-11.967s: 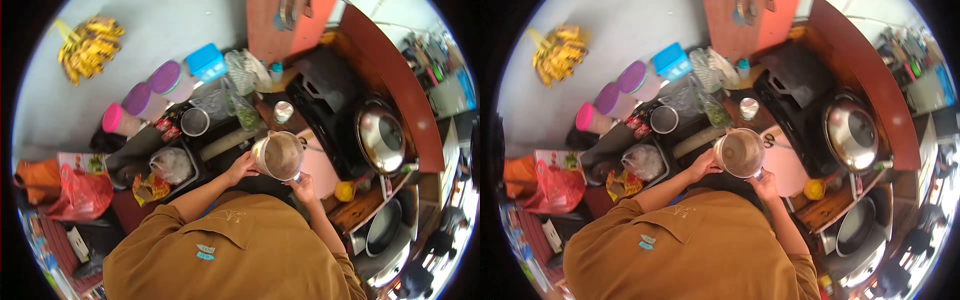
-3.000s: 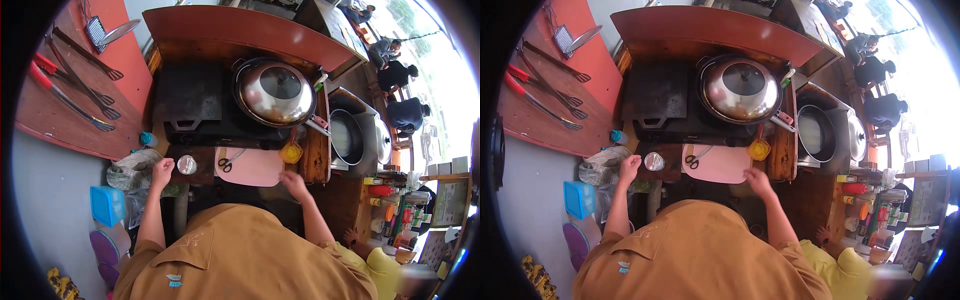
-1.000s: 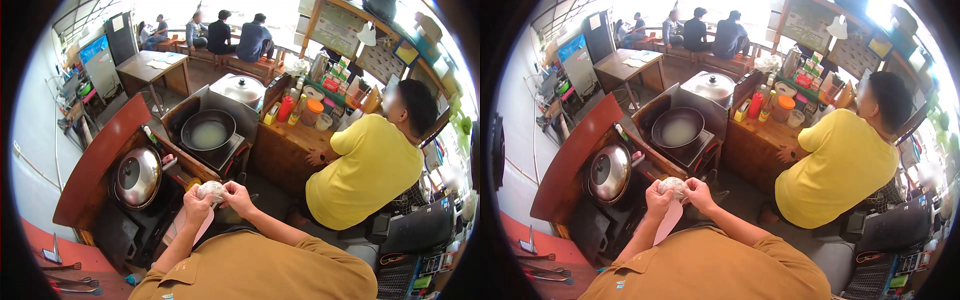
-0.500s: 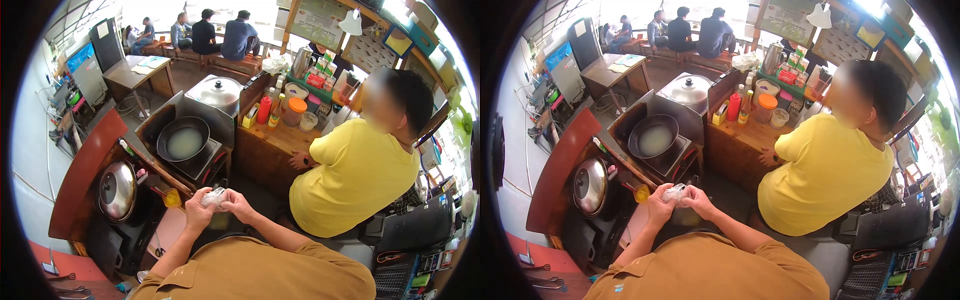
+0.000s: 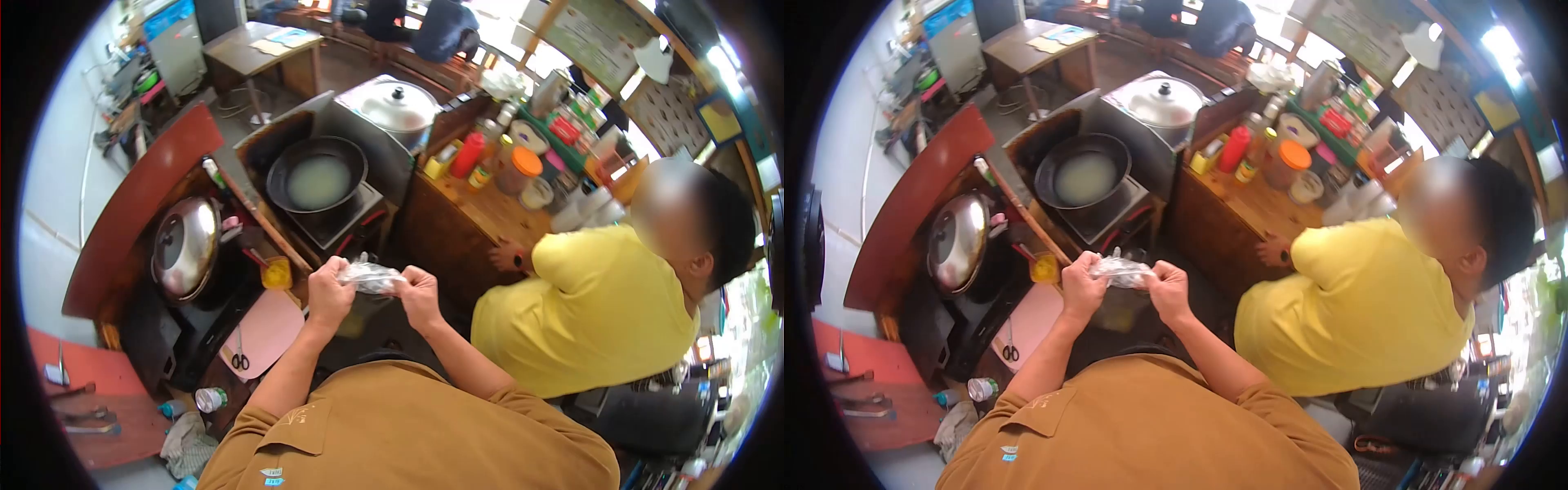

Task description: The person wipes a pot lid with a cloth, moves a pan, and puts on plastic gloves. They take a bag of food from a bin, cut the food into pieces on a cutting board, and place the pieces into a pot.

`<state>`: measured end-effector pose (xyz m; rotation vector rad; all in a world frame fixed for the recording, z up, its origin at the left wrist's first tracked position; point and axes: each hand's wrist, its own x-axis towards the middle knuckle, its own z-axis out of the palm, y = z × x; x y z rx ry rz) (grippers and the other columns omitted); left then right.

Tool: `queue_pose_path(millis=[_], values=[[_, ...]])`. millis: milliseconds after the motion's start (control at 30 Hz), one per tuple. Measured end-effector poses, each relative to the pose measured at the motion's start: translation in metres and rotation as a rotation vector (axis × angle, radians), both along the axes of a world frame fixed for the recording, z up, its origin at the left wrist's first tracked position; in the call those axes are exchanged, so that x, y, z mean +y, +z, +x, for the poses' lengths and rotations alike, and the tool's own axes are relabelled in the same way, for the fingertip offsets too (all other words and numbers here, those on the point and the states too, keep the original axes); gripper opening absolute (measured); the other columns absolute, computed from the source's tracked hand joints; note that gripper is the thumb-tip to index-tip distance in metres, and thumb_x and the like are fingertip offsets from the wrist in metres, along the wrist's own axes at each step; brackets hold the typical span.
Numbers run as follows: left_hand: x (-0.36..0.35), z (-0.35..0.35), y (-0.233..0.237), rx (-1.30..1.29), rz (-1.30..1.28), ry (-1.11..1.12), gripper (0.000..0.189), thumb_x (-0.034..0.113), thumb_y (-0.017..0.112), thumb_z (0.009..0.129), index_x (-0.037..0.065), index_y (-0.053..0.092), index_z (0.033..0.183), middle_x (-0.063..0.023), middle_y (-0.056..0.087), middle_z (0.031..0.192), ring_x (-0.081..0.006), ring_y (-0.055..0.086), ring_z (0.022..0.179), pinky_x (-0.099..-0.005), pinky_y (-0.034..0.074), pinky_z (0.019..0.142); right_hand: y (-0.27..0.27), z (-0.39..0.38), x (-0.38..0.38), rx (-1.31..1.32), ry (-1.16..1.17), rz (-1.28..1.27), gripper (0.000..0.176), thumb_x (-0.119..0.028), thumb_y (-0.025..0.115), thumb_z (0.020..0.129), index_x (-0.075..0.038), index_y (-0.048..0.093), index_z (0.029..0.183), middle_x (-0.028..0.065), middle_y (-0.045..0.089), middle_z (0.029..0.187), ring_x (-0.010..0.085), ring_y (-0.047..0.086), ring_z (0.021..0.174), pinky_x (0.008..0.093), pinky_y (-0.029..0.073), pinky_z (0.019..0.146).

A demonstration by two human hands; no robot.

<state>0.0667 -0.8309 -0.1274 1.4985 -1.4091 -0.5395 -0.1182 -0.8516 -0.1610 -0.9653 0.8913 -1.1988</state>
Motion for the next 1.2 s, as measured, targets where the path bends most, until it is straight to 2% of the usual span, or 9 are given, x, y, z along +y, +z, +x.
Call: queue_pose_path(millis=[167, 267, 433, 567, 633, 767, 800, 967, 1200], values=[[0.010, 0.013, 0.041, 0.009, 0.084, -0.088, 0.015, 0.009, 0.074, 0.076, 0.002, 0.062, 0.082, -0.0152, 0.063, 0.064, -0.0253, 0.063, 0.057, -0.0346, 0.048, 0.055, 0.053, 0.034, -0.033, -0.197, -0.138, 0.189, 0.029, -0.004, 0.057, 0.094, -0.010, 0.046, 0.067, 0.0000, 0.054, 0.067, 0.0076, 0.053, 0.056, 0.0288, 0.053, 0.052], [0.019, 0.019, 0.045, 0.773, 0.370, -0.327, 0.019, 0.009, 0.079, 0.081, 0.008, 0.061, 0.076, 0.0014, 0.064, 0.071, -0.0065, 0.055, 0.059, -0.0219, 0.043, 0.053, 0.056, 0.041, -0.050, -0.271, -0.011, 0.204, 0.023, -0.007, 0.050, 0.096, -0.011, 0.047, 0.074, 0.0013, 0.052, 0.067, 0.0108, 0.051, 0.054, 0.0289, 0.048, 0.050], [0.037, 0.039, 0.037, 1.020, 0.387, -0.290, 0.026, 0.010, 0.082, 0.078, 0.009, 0.058, 0.069, 0.0004, 0.062, 0.067, -0.0049, 0.052, 0.052, -0.0205, 0.038, 0.047, 0.047, 0.044, -0.089, -0.589, -0.084, 0.244, 0.022, -0.008, 0.044, 0.098, -0.011, 0.048, 0.076, -0.0016, 0.046, 0.062, 0.0111, 0.047, 0.051, 0.0266, 0.042, 0.047], [0.043, 0.057, 0.067, 0.597, 0.220, -0.036, 0.033, 0.013, 0.082, 0.079, 0.007, 0.056, 0.059, 0.0032, 0.059, 0.059, -0.0046, 0.051, 0.051, -0.0231, 0.038, 0.048, 0.078, 0.034, -0.084, -0.021, -0.205, -0.195, 0.033, -0.006, 0.062, 0.091, -0.008, 0.048, 0.061, -0.0016, 0.047, 0.055, 0.0064, 0.045, 0.050, 0.0271, 0.038, 0.044], [0.040, 0.045, 0.095, 0.042, 0.136, 0.090, 0.037, 0.018, 0.086, 0.074, 0.005, 0.056, 0.056, 0.0036, 0.057, 0.056, -0.0033, 0.049, 0.049, -0.0251, 0.037, 0.045, 0.080, 0.049, -0.073, 0.188, -0.194, -0.304, 0.035, -0.006, 0.065, 0.088, -0.006, 0.045, 0.059, -0.0016, 0.043, 0.053, 0.0065, 0.040, 0.050, 0.0280, 0.035, 0.044], [0.018, 0.026, 0.113, -0.340, -0.108, 0.096, 0.042, 0.031, 0.080, 0.071, -0.002, 0.057, 0.061, -0.0185, 0.056, 0.057, -0.0304, 0.056, 0.048, -0.0370, 0.043, 0.049, 0.112, 0.081, -0.041, 0.532, -0.080, -0.564, 0.036, -0.007, 0.070, 0.080, -0.001, 0.041, 0.059, 0.0048, 0.036, 0.050, 0.0082, 0.034, 0.050, 0.0317, 0.031, 0.045], [0.014, 0.026, 0.119, -0.336, -0.042, 0.097, 0.040, 0.032, 0.073, 0.074, -0.003, 0.056, 0.063, -0.0249, 0.056, 0.064, -0.0420, 0.056, 0.059, -0.0429, 0.045, 0.053, 0.118, 0.082, -0.039, 0.534, -0.082, -0.575, 0.036, -0.007, 0.070, 0.080, -0.001, 0.041, 0.059, 0.0048, 0.036, 0.050, 0.0082, 0.034, 0.050, 0.0317, 0.031, 0.045], [-0.003, 0.036, 0.102, -0.409, -0.101, 0.062, 0.031, 0.023, 0.063, 0.080, -0.001, 0.055, 0.063, -0.0218, 0.059, 0.065, -0.0404, 0.062, 0.065, -0.0492, 0.048, 0.060, 0.124, 0.075, -0.039, 0.621, 0.024, -0.779, 0.033, -0.007, 0.070, 0.078, -0.001, 0.043, 0.060, 0.0108, 0.041, 0.053, 0.0168, 0.036, 0.048, 0.0332, 0.034, 0.046], [-0.009, 0.041, 0.094, -0.543, -0.279, 0.037, 0.017, 0.007, 0.060, 0.078, 0.003, 0.052, 0.065, -0.0156, 0.057, 0.066, -0.0351, 0.060, 0.063, -0.0456, 0.048, 0.056, 0.093, 0.040, -0.049, 0.713, -0.300, -0.564, 0.020, -0.008, 0.069, 0.073, -0.003, 0.051, 0.078, 0.0125, 0.054, 0.070, 0.0317, 0.056, 0.063, 0.0384, 0.045, 0.058]])
